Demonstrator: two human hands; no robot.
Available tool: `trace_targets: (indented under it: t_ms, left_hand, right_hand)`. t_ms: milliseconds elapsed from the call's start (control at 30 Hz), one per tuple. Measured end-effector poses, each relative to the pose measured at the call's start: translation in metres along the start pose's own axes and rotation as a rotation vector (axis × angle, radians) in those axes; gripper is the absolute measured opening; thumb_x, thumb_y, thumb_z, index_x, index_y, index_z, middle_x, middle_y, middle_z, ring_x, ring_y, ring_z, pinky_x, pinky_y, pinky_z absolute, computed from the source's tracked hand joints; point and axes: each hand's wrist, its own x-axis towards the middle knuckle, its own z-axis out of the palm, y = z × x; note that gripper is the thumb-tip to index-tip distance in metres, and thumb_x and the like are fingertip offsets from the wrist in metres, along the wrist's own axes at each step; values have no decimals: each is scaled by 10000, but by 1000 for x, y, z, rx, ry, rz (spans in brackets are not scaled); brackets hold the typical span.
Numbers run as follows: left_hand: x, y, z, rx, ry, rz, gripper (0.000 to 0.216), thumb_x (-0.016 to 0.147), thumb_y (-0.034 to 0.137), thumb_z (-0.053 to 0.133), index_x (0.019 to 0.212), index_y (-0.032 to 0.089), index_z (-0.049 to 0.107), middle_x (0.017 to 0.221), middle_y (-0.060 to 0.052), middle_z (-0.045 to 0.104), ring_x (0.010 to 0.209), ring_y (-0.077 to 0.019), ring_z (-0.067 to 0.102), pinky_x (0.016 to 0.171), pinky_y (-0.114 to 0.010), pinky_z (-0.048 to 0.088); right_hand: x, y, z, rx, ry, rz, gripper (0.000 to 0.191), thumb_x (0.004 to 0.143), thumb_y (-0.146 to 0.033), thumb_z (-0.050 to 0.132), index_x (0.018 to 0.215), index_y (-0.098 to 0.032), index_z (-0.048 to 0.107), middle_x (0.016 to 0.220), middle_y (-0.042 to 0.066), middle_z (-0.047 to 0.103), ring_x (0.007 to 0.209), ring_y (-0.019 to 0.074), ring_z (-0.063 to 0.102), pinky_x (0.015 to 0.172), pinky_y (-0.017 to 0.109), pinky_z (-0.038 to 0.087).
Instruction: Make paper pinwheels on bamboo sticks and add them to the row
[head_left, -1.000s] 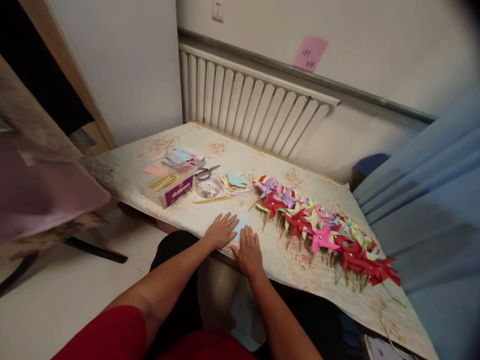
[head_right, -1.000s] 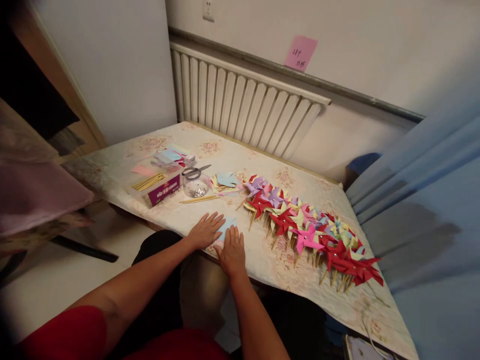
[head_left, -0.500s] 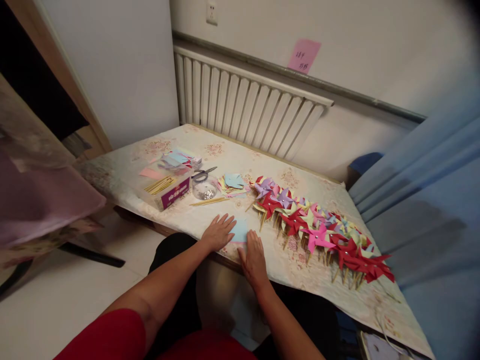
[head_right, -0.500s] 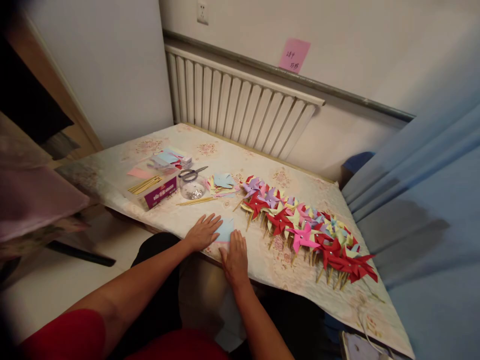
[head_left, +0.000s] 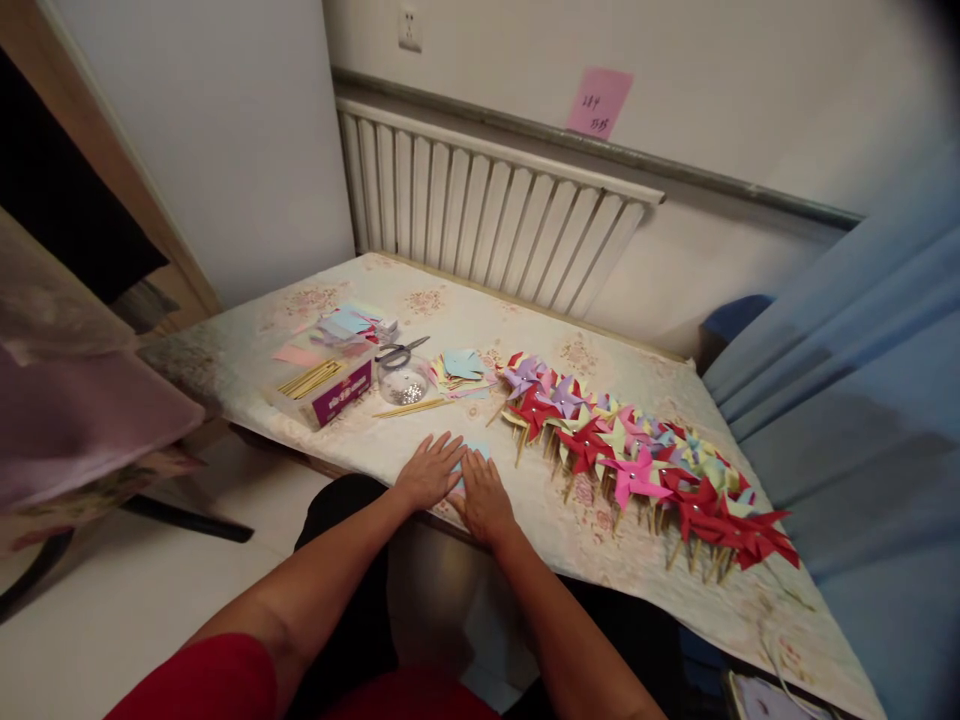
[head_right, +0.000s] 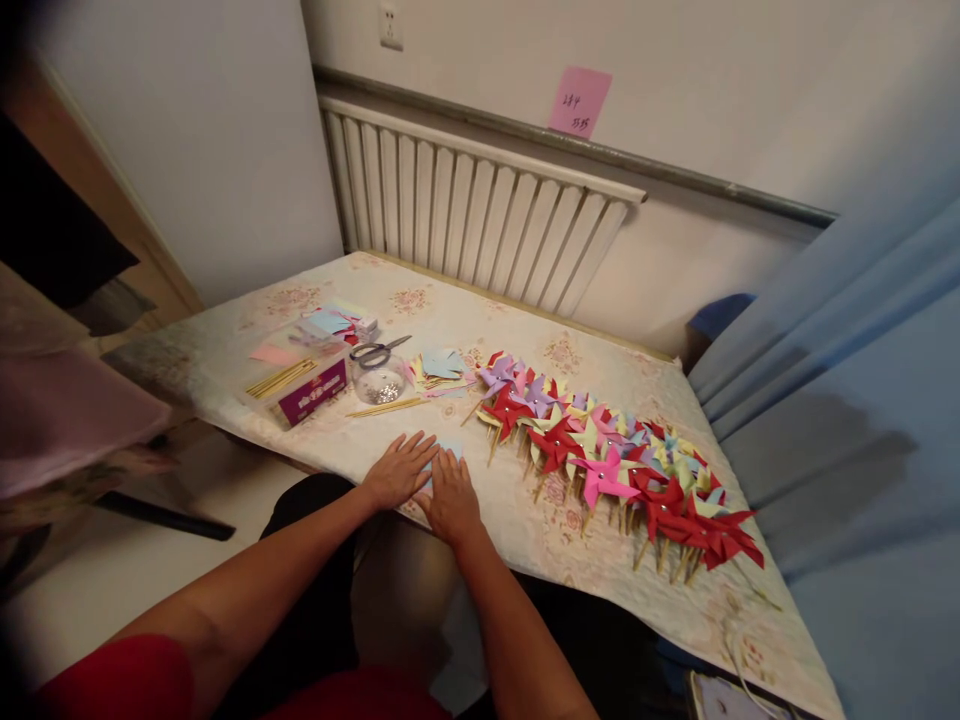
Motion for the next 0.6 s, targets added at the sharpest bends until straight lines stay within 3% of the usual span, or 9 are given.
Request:
trace_targets:
  t_ms: [333,600]
  left_hand:
    - [1,0,-4,32,-31,4,499,969,403,369,1436,246,447,1496,-71,456,1425,-230,319,1153,-467,241]
    - [0,-2,0,36,-40,9,515,959,412,394,1446,248,425,1512,-50,436,1425,-236,316,1157,-459,220]
  right_hand:
    - [2,0,1,18,8,38,759,918,-566,490,1449,-38,371,1516,227,366,1440,321,282,1166,539,206]
    - [0,-2,-2,37,3,64,742,931,-544,476,1449,-23,369,1531,233,334,1454,314,247,1179,525,164]
